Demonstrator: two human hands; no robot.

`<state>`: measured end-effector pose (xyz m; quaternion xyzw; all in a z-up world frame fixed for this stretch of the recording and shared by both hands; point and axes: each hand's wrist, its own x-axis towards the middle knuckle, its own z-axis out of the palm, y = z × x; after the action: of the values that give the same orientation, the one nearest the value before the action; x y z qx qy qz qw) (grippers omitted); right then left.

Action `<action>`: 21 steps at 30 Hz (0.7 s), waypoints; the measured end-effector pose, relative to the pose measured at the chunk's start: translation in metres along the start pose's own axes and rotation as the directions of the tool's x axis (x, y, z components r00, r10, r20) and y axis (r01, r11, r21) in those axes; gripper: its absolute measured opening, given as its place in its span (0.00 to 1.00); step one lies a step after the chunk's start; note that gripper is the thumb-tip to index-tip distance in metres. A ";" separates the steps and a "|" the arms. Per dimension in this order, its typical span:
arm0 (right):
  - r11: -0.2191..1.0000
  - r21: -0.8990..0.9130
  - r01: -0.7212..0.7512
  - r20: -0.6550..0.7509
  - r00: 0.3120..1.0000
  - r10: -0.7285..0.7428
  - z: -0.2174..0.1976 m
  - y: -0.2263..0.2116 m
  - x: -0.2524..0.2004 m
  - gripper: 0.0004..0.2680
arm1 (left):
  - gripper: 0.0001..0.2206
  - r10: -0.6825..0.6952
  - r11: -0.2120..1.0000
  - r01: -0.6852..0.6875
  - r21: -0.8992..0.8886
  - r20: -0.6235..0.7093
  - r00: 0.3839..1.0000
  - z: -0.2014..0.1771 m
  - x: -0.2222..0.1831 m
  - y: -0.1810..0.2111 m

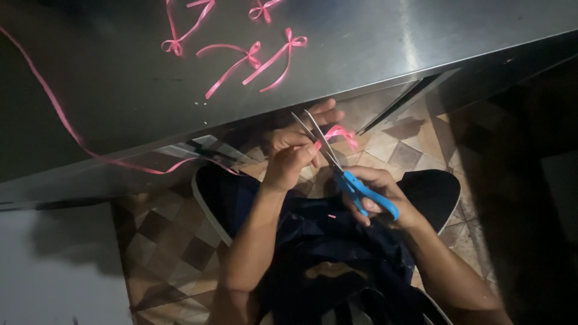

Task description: Tying and cutting small pink ribbons into decorative bows.

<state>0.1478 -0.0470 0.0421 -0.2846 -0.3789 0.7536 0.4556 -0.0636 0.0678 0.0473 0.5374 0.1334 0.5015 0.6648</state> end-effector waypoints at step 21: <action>0.994 0.106 0.039 0.008 0.999 -0.040 0.010 0.000 0.030 0.30 | 0.14 0.079 0.935 -0.014 0.355 -0.168 0.983 0.005 -0.012 0.004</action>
<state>0.1275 -0.0230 0.0451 -0.2486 -0.3465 0.7649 0.4827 -0.0675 0.0545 0.0478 0.6035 0.2676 0.5313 0.5308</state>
